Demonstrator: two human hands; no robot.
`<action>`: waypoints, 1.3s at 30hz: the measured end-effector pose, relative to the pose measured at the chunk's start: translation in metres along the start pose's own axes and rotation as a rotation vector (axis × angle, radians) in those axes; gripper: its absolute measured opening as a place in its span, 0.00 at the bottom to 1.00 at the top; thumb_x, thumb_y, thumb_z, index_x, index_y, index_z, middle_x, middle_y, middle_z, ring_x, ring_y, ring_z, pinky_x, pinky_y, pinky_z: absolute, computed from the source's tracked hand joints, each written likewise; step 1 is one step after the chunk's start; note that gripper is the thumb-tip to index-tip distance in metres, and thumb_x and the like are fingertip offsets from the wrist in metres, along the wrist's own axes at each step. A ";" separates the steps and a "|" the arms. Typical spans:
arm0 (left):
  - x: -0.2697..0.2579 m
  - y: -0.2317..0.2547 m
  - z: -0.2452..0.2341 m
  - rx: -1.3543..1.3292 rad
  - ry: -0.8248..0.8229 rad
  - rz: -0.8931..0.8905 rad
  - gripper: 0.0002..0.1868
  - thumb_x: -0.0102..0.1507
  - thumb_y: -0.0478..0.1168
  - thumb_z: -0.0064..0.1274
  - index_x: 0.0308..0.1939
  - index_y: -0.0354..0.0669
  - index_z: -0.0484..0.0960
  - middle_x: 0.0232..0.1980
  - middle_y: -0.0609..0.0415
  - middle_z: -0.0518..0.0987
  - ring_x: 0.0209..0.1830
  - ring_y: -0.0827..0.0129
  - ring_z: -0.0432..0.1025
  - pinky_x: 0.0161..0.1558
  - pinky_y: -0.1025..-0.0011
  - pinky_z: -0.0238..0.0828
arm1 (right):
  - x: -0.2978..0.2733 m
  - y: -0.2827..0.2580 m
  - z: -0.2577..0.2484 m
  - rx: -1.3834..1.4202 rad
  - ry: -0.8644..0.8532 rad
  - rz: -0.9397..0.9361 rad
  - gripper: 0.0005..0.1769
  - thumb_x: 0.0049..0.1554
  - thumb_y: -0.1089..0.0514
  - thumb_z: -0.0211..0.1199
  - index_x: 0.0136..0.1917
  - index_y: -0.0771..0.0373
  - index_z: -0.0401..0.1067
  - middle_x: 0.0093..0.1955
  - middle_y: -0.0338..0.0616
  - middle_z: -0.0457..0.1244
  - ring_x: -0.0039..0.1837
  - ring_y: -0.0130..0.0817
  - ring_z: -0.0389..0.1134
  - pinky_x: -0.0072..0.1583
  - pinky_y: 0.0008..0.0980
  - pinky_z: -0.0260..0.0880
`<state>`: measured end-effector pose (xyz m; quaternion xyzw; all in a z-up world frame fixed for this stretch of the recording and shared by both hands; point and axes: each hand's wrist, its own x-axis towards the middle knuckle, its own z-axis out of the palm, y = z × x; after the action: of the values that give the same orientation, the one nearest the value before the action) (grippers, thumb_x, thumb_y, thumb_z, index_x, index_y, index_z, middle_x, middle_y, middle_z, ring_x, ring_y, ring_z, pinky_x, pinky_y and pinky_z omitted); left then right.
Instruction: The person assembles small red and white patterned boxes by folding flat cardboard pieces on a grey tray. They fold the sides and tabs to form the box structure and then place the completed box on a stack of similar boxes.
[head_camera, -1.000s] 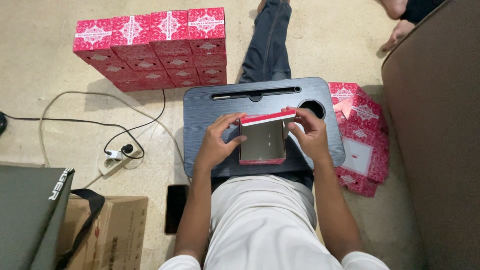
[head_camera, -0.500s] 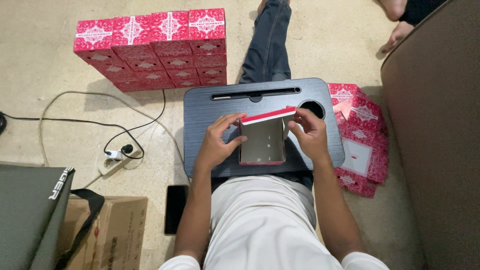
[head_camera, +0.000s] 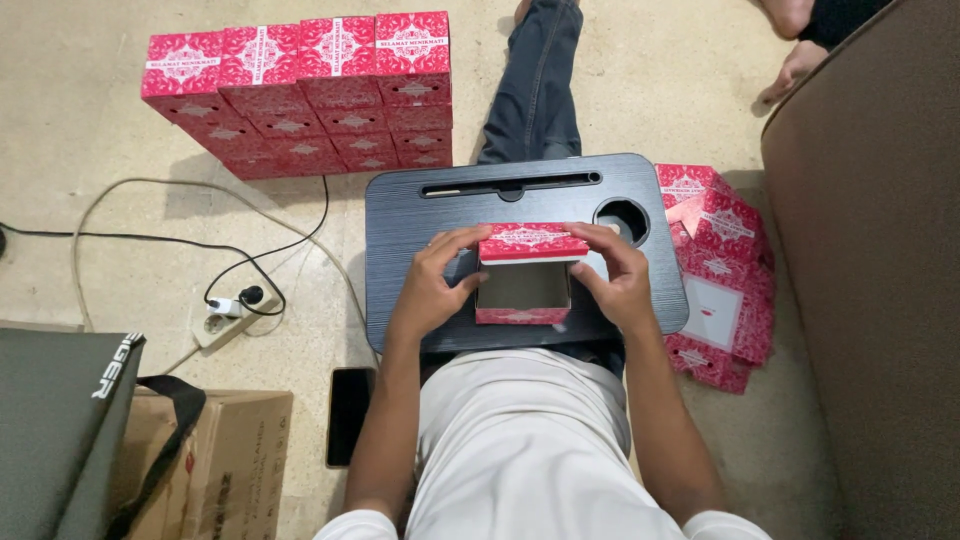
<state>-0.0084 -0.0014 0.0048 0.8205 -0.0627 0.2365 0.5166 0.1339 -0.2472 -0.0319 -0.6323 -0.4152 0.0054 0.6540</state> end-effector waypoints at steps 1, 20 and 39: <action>-0.001 -0.001 0.000 0.000 0.000 0.000 0.27 0.58 0.32 0.65 0.63 0.43 0.79 0.59 0.44 0.81 0.58 0.48 0.74 0.56 0.53 0.70 | -0.003 -0.003 0.001 0.000 0.000 0.000 0.22 0.58 0.58 0.68 0.65 0.68 0.73 0.64 0.58 0.66 0.68 0.52 0.67 0.63 0.49 0.70; -0.040 -0.013 0.005 0.112 -0.070 0.133 0.33 0.56 0.60 0.65 0.61 0.53 0.82 0.69 0.45 0.73 0.70 0.36 0.63 0.68 0.41 0.58 | -0.032 -0.063 0.012 -0.264 -0.168 -0.007 0.33 0.52 0.41 0.71 0.66 0.58 0.74 0.72 0.55 0.61 0.76 0.61 0.56 0.70 0.56 0.58; -0.055 -0.023 0.028 0.088 0.180 0.367 0.03 0.60 0.41 0.65 0.37 0.53 0.90 0.46 0.61 0.88 0.59 0.54 0.78 0.58 0.57 0.67 | -0.055 -0.033 0.023 -0.364 -0.082 -0.165 0.17 0.58 0.47 0.66 0.58 0.53 0.81 0.69 0.55 0.64 0.73 0.64 0.60 0.71 0.58 0.57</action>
<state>-0.0394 -0.0234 -0.0489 0.7926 -0.1542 0.4014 0.4323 0.0680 -0.2637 -0.0373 -0.7030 -0.4860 -0.0978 0.5099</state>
